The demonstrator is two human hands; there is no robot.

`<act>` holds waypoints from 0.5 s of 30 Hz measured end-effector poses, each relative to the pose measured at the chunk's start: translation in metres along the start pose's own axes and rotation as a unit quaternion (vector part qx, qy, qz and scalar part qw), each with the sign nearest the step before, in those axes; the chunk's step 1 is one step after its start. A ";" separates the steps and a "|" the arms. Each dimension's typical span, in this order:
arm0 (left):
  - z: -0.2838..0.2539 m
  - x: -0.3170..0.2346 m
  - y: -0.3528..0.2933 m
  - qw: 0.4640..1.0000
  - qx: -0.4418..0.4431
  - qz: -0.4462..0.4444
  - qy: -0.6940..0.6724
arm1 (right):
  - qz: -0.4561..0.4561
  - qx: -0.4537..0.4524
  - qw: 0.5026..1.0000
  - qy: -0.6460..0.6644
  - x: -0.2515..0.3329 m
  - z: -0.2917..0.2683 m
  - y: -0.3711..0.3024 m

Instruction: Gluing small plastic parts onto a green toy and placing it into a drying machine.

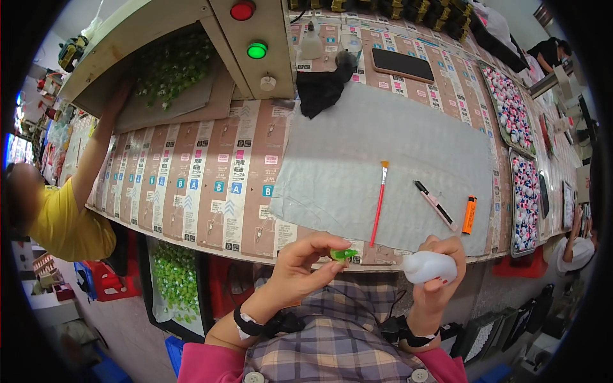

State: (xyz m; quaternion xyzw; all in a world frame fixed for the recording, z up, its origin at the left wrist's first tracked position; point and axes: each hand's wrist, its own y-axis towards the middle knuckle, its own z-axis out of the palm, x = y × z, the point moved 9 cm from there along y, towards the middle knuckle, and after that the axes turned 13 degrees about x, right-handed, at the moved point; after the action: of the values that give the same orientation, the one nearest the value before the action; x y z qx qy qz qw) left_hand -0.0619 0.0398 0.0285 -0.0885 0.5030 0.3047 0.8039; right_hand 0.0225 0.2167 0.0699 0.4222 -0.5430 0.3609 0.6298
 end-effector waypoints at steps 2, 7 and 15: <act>0.000 0.000 -0.001 1.000 -0.003 -0.001 0.000 | -0.011 -0.012 1.000 0.026 -0.001 0.004 0.000; 0.000 -0.002 0.000 1.000 0.003 0.003 -0.002 | -0.031 -0.037 0.998 0.034 0.000 0.005 -0.002; 0.002 -0.007 0.002 0.999 -0.011 0.002 0.035 | -0.050 -0.011 0.999 -0.003 -0.003 0.005 -0.006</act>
State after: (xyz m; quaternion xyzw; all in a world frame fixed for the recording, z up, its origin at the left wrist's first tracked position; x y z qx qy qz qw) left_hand -0.0634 0.0394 0.0360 -0.1074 0.5272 0.3084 0.7844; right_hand 0.0261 0.2097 0.0665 0.4427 -0.5275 0.3218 0.6498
